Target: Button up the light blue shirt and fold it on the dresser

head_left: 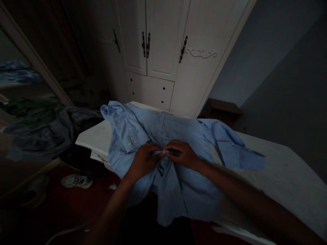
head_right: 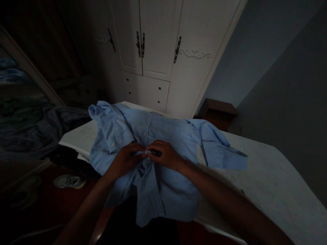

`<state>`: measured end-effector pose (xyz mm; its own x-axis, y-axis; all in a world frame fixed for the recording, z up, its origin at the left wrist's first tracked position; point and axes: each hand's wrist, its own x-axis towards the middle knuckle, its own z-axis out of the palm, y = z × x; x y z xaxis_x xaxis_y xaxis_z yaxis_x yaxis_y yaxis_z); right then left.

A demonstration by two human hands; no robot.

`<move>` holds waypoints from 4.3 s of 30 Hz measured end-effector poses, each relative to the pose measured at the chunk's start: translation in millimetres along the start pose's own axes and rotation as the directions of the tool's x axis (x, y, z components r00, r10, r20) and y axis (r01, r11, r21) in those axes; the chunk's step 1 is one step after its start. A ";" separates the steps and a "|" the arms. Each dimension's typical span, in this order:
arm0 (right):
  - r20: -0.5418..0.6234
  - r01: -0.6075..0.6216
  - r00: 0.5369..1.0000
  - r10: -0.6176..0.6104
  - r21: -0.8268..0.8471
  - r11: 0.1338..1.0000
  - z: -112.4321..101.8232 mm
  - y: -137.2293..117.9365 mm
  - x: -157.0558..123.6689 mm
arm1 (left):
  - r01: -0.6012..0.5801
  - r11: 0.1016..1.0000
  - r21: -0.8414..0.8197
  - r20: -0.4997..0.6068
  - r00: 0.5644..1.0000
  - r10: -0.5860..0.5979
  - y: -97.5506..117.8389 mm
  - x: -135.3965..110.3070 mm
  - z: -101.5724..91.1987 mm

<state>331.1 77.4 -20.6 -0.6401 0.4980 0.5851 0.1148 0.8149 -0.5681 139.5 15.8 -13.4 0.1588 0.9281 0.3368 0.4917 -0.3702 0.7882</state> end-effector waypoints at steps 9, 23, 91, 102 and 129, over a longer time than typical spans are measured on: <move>0.097 -0.150 0.985 0.143 0.076 0.986 -5.2 2.3 2.8 | -0.057 0.998 0.040 0.035 0.998 0.056 2.9 -1.0 -2.4; 0.060 -0.142 0.989 0.136 0.100 0.985 -4.1 6.5 0.0 | -0.051 0.977 0.208 0.006 0.999 0.051 5.4 -4.4 3.6; 0.020 -0.113 0.994 0.111 0.140 0.984 -12.6 -0.8 -2.6 | -0.018 0.999 0.041 -0.215 0.976 0.026 7.3 -15.6 2.3; 0.587 -0.264 0.797 0.146 0.120 0.957 -57.1 -9.8 11.9 | 0.098 0.761 0.642 -0.017 0.993 -0.113 28.8 -19.7 -33.7; 0.181 -0.605 0.789 0.587 0.393 0.692 -6.9 7.8 18.8 | -0.091 0.920 0.380 -0.002 0.995 0.099 2.0 4.4 -6.3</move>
<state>325.2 95.1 -10.1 -0.5749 0.8179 0.0236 0.1682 0.1464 -0.9748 135.8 18.9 -7.0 0.2047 0.8868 0.4142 0.7638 -0.4094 0.4990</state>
